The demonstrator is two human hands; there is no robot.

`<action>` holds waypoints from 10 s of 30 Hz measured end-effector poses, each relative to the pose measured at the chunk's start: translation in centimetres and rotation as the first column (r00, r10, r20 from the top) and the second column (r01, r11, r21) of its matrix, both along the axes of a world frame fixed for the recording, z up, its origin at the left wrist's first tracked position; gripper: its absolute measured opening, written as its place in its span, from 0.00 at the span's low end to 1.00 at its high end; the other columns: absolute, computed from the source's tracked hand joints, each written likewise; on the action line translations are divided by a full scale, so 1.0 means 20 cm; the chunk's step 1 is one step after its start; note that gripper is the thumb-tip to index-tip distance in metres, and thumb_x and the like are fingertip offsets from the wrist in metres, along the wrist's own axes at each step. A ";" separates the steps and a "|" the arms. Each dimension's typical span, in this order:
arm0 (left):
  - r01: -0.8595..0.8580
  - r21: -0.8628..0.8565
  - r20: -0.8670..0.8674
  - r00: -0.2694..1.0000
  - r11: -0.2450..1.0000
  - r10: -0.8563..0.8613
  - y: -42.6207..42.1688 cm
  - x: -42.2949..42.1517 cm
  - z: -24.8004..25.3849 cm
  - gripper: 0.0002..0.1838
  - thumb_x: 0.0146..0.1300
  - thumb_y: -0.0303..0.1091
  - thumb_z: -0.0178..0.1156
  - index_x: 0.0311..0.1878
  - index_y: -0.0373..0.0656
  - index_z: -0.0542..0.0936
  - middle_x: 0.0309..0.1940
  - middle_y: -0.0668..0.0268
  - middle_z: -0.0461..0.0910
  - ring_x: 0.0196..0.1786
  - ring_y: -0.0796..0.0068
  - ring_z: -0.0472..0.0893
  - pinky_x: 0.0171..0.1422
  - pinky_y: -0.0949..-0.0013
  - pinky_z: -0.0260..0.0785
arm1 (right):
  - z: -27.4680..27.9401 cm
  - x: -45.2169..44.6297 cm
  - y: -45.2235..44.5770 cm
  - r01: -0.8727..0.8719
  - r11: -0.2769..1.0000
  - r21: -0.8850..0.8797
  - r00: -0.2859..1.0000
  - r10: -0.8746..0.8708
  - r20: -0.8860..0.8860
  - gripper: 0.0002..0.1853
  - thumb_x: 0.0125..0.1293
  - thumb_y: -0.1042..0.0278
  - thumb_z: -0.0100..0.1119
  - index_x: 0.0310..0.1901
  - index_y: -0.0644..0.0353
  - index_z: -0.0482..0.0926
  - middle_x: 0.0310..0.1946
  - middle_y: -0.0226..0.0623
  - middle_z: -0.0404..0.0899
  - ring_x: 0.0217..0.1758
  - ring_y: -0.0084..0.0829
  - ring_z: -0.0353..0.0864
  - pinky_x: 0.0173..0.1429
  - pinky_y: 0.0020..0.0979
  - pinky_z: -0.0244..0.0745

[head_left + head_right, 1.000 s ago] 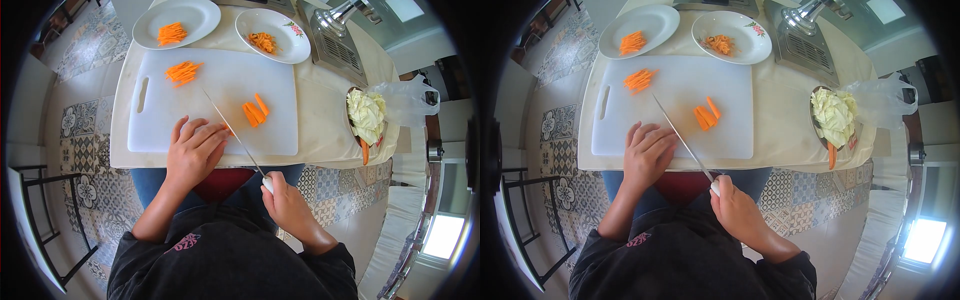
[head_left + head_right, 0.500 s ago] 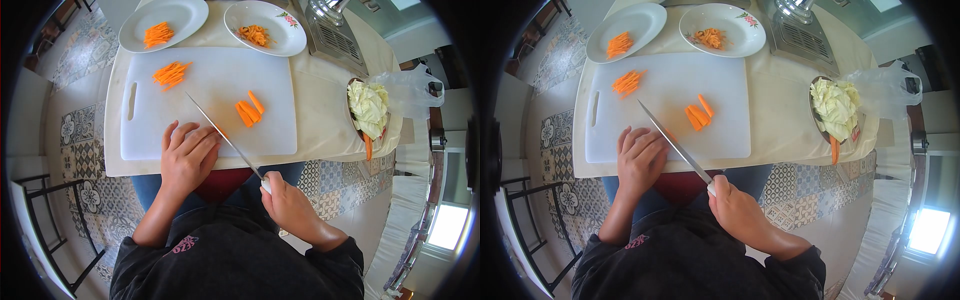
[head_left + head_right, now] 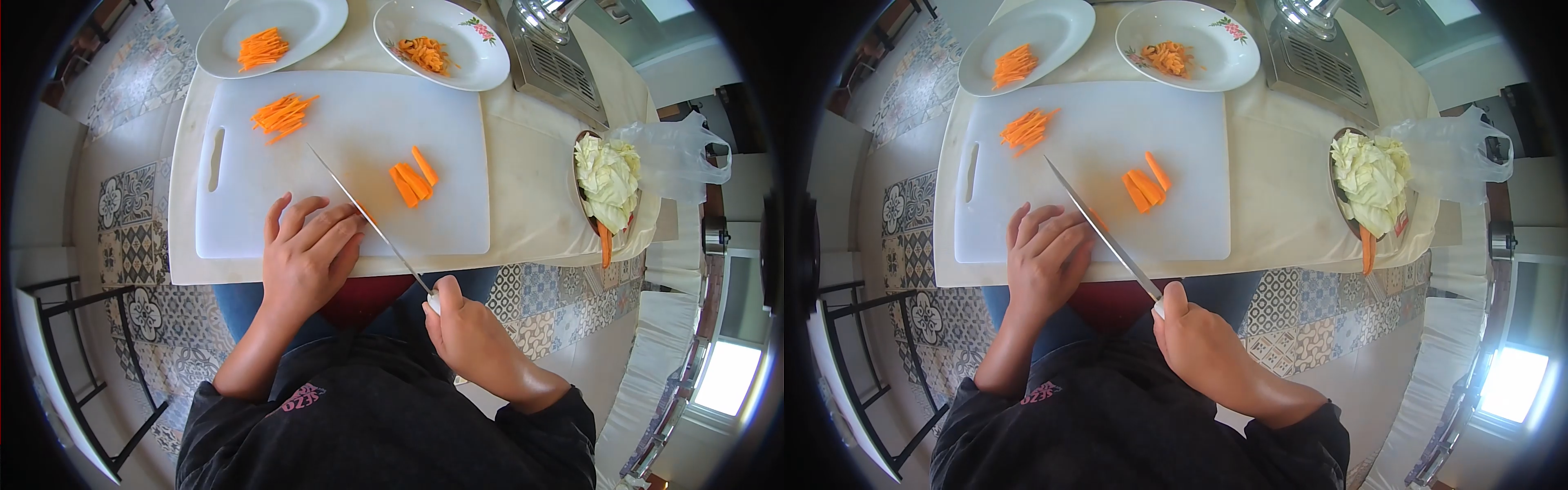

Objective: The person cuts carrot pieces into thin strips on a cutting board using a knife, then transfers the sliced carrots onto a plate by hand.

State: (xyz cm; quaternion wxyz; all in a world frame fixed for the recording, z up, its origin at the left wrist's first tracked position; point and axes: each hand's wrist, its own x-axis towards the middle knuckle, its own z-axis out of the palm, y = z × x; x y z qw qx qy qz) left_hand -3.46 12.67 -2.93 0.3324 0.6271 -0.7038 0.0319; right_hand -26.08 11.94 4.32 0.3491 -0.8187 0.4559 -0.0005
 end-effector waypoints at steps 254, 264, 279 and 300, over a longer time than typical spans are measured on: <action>-0.009 -0.060 -0.071 0.997 0.998 0.005 -0.08 0.03 0.03 0.08 0.56 0.25 0.68 0.37 0.50 0.85 0.37 0.74 0.83 0.47 0.68 0.79 0.67 0.49 0.64 | 0.02 -0.09 -0.01 0.184 0.982 -0.044 0.975 -0.176 0.135 0.15 0.75 0.59 0.56 0.49 0.65 0.72 0.31 0.54 0.83 0.37 0.59 0.82 0.38 0.51 0.75; -0.034 -0.080 -0.136 0.990 0.996 0.023 -0.02 0.02 0.00 0.09 0.50 0.29 0.74 0.35 0.49 0.86 0.36 0.74 0.85 0.45 0.69 0.80 0.66 0.51 0.63 | 0.01 -0.02 0.06 0.134 0.991 -0.011 0.979 -0.131 0.158 0.13 0.76 0.64 0.53 0.45 0.68 0.66 0.28 0.56 0.82 0.33 0.60 0.81 0.35 0.53 0.74; -0.101 -0.064 -0.091 0.991 0.993 0.095 -0.04 -0.04 -0.02 0.07 0.49 0.29 0.74 0.31 0.51 0.86 0.36 0.76 0.86 0.46 0.73 0.82 0.70 0.53 0.59 | -0.04 0.02 0.11 0.121 0.985 -0.125 0.987 -0.106 0.121 0.12 0.75 0.65 0.54 0.42 0.63 0.64 0.25 0.47 0.79 0.25 0.51 0.82 0.26 0.45 0.77; -0.115 -0.019 -0.090 0.990 0.993 0.113 -0.05 -0.04 -0.01 0.08 0.45 0.27 0.72 0.30 0.46 0.83 0.35 0.72 0.86 0.47 0.68 0.82 0.70 0.47 0.60 | -0.01 0.01 0.00 0.049 0.999 -0.007 0.999 -0.049 -0.012 0.11 0.74 0.67 0.53 0.43 0.67 0.65 0.21 0.52 0.80 0.25 0.53 0.83 0.27 0.49 0.78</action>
